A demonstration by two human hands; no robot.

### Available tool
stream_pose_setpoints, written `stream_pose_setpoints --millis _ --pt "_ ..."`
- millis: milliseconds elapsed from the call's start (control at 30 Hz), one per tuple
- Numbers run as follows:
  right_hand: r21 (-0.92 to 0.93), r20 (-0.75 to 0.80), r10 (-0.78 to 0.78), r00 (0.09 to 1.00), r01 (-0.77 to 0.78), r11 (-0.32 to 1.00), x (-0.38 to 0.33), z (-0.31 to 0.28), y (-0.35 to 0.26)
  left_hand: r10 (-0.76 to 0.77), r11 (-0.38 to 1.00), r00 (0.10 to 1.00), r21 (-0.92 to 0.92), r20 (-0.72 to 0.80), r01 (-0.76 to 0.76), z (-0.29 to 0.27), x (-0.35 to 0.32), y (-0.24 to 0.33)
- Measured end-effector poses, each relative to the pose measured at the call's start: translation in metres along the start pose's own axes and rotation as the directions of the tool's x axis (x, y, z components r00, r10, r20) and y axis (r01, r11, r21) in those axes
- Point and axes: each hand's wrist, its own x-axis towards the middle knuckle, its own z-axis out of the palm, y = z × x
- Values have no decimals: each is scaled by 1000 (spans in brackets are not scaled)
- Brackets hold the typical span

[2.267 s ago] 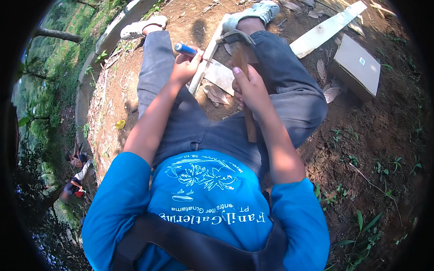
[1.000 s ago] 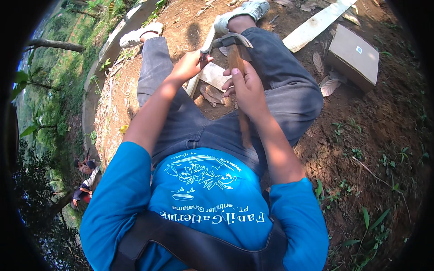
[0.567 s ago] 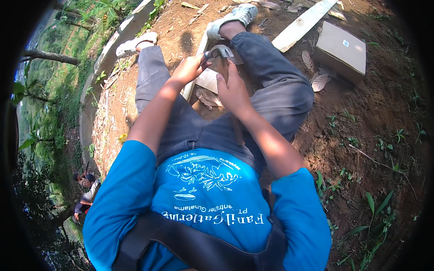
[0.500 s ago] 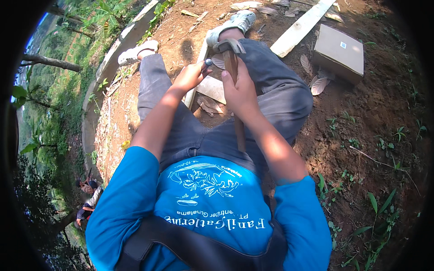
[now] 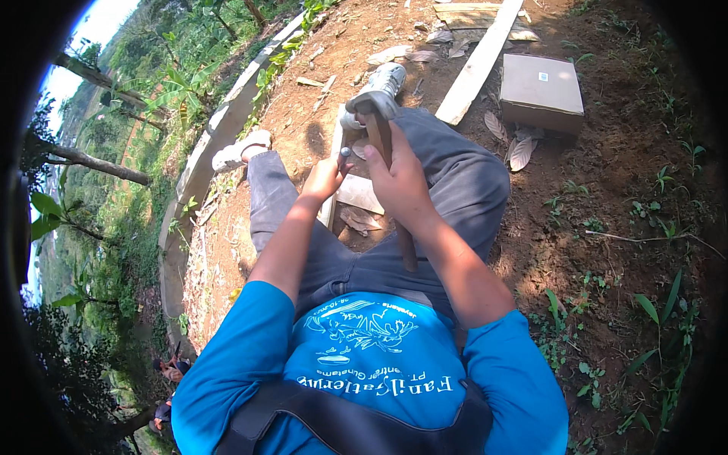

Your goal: The person sits on the ground and uses a hammer to drive nails into a small wooden plank. They repeatedly position the nail and strike it with the hammer, occasionally adjusting the wood or the nail's position.

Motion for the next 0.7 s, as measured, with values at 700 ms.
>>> stream_pose_setpoints --millis 700 --pt "-230 -223 7 975 -59 971 -11 17 25 9 1000 999 -28 -32 -10 0 7 29"
